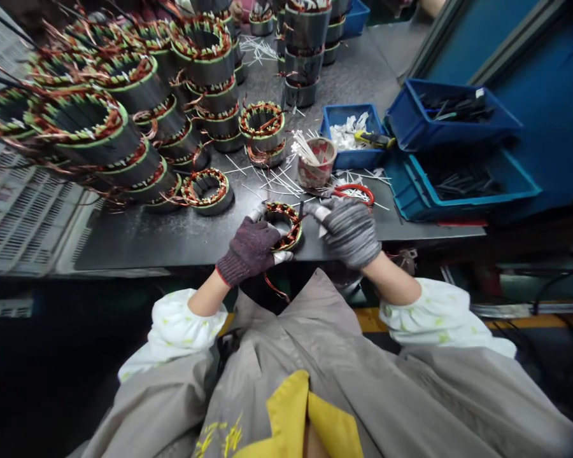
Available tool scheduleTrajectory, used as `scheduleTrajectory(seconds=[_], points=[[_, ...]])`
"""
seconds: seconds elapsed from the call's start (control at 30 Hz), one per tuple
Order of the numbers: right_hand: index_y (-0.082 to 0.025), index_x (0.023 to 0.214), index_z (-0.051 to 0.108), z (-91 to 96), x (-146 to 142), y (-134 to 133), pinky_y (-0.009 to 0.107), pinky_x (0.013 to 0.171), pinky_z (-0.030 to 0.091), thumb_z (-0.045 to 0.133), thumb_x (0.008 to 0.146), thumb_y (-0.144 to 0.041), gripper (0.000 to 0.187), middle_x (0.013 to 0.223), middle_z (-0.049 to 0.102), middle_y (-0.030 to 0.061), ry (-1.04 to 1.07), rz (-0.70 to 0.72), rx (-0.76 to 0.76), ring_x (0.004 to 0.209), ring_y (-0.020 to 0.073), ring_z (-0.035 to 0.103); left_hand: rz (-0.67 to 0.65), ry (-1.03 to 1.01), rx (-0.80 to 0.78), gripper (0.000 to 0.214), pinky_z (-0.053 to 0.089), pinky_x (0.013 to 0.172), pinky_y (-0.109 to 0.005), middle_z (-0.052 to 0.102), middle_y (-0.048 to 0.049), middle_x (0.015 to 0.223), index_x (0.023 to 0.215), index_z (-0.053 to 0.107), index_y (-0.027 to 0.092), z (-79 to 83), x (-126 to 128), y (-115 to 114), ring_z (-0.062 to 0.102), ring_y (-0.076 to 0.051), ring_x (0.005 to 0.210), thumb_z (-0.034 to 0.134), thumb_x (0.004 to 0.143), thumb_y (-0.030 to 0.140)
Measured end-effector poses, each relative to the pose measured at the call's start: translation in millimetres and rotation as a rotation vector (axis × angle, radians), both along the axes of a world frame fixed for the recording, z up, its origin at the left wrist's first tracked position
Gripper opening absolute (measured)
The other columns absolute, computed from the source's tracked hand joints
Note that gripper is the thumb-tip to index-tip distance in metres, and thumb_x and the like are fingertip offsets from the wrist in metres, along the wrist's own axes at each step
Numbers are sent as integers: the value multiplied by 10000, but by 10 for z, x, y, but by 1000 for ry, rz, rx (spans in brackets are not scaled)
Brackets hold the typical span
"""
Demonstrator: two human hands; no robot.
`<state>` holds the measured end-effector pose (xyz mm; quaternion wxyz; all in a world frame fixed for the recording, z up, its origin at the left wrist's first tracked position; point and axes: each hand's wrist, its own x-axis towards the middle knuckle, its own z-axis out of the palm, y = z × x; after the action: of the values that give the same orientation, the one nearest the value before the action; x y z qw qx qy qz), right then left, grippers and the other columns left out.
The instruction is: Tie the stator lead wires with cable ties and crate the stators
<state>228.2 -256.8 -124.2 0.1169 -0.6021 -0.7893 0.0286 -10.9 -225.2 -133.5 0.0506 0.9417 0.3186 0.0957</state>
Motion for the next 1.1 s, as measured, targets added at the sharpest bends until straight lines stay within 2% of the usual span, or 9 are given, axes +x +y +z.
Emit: scheduleTrajectory(seconds=[0.17,0.27,0.47,0.6,0.7,0.83,0.9,1.0,1.1], points=[[-216,1422,736,-307,174,36,437,908,503,510,1049,-181,437,1197,780,180,-106,-50,-138,1033,319,704,-24,-270,28,349,310,1315,-625,802,-86,1177,1264,729,224,-36,-155,-84,720,-284,1207,590,1030,442],[-200,1350,771,-434,311,-122,442,966,521,585,1037,-268,370,1246,768,168,36,22,-41,1077,312,691,71,-354,153,402,305,1331,-581,752,-81,1365,1422,653,251,-96,-350,-299,638,-245,1370,482,1060,285],[-238,1365,747,-138,79,-159,553,1212,410,548,1051,-324,381,1407,712,115,259,314,221,1343,337,591,180,-212,33,341,501,1138,-496,783,-79,1303,1342,732,302,-36,-308,-527,690,-277,1265,554,1053,342],[-201,1265,789,-60,-280,-49,581,1175,445,624,1042,-381,331,1281,763,135,187,414,63,1316,361,604,476,-670,-398,431,592,920,-406,812,-97,1059,1225,778,196,100,-138,-154,755,-269,1003,572,1032,522],[-202,1149,823,11,-344,-1,557,1160,458,676,1030,-384,263,1184,783,127,116,412,-21,1289,357,614,596,-1106,-748,490,616,795,-338,808,-74,978,1143,785,176,1,-162,-10,765,-235,901,687,937,609],[-194,1125,836,185,-307,104,526,1062,490,727,1000,-411,273,1145,783,128,19,441,-101,1177,356,644,836,-1206,-471,453,626,891,-340,818,-73,1117,1229,751,209,-265,-283,-453,773,-197,977,636,995,580],[-199,1105,842,235,-300,176,501,1000,496,736,984,-434,284,1094,781,121,7,485,-144,1103,342,655,670,-930,-270,349,621,929,-363,828,-55,1091,1198,767,244,-292,-303,-770,778,-196,975,617,1032,512],[-205,1059,843,218,-324,211,490,970,492,711,982,-461,298,1023,768,110,45,541,-133,1039,325,652,193,-461,-82,249,540,1140,-443,820,-22,1207,1231,773,333,-171,-255,-965,743,-214,1205,591,1061,342],[-223,1036,836,138,-363,101,519,1048,476,659,1018,-452,290,1082,774,109,135,523,-23,1097,326,640,160,-299,80,323,370,1311,-560,759,-52,1379,1350,723,320,-48,-216,-737,626,-246,1422,574,1065,282]])
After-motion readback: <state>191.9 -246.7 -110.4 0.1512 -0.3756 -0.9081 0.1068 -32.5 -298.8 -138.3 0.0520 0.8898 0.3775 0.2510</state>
